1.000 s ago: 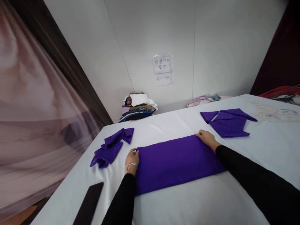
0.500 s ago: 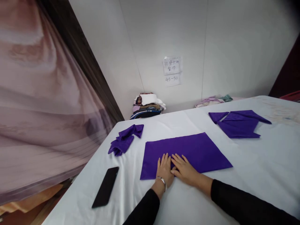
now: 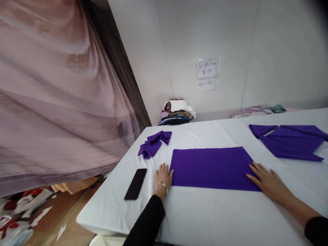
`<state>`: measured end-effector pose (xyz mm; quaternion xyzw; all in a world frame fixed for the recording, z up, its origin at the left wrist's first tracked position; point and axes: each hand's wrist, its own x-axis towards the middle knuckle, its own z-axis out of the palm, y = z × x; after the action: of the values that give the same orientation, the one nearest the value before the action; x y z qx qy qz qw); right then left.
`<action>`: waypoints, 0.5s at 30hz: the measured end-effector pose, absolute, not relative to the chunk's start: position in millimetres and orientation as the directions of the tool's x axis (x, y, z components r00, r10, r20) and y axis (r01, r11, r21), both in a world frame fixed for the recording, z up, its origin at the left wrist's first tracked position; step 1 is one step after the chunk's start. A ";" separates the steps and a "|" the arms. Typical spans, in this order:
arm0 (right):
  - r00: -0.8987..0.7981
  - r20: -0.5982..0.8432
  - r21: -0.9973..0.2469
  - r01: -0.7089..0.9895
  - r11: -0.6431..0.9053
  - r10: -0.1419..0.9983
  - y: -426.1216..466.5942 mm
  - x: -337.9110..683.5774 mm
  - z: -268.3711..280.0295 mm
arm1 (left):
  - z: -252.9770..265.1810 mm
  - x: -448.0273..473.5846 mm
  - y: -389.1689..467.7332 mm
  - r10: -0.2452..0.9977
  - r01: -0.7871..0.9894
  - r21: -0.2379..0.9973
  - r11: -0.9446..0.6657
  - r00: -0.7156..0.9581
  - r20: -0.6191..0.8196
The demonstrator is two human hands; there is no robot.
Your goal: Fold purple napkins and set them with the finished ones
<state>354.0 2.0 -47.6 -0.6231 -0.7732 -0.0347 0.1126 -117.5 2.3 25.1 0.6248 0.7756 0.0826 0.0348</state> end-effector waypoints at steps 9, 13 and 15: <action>-0.278 0.251 -0.009 0.957 0.290 0.927 1.4 357.1 -51.4 | 28.5 -84.8 57.6 0.930 0.912 0.316 0.261 -0.325 0.170; -0.301 0.248 0.018 0.952 0.307 0.921 1.1 360.4 -52.5 | 25.3 -83.4 73.6 0.895 0.880 0.337 0.335 -0.409 0.178; -0.307 0.253 0.016 0.950 0.313 0.917 1.2 360.8 -52.4 | 25.0 -84.3 77.9 0.885 0.870 0.344 0.353 -0.430 0.181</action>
<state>360.8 1.2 -52.4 -0.5804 -0.8042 -0.0811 0.0990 -84.3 77.9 25.0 0.5336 0.8222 0.1974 0.0182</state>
